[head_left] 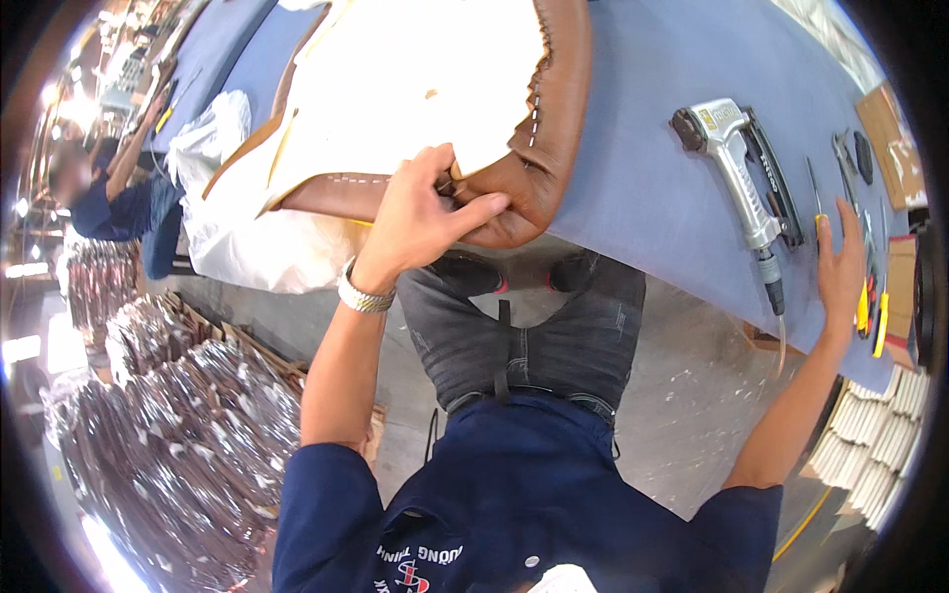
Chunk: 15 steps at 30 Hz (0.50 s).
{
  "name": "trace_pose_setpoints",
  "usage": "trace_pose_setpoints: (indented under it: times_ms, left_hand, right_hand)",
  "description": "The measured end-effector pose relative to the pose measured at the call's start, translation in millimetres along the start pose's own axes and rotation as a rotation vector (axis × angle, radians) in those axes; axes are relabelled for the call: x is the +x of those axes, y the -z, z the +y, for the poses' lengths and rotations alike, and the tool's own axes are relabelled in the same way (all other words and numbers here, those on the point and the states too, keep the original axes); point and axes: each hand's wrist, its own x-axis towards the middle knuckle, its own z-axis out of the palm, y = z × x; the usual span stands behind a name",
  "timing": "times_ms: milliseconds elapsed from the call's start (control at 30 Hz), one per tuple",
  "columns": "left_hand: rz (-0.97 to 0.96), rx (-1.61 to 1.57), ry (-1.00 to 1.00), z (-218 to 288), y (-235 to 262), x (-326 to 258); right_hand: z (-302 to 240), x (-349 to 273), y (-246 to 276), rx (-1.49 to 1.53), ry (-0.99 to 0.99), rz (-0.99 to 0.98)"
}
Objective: The person staples fabric onto a cushion frame using a pneumatic staple gun, trims excess fabric with a utility knife, and adjusts the material to fit the edges. The person flips the cushion to inspect the work and continues securing the fabric around the perimeter.
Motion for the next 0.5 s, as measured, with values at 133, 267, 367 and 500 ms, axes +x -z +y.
trace_pose_setpoints:
  times_ms: [133,267,367,500]
  left_hand:
    - [-0.056,-0.207,0.046,-3.1,10.0,-8.0]
    - [-0.062,-0.136,0.055,9.1,10.3,-1.1]
    - [-0.078,-0.119,0.052,7.0,8.1,12.6]
    - [-0.106,-0.074,0.009,5.1,9.9,21.5]
  right_hand:
    - [39.7,-30.8,-20.1,-0.051,-0.151,-0.247]
    - [31.2,-29.0,-15.5,-0.093,-0.010,-0.044]
    - [-40.7,-11.8,55.2,0.232,-0.319,-0.152]
    - [-156.4,-36.1,113.7,0.523,0.059,-0.253]
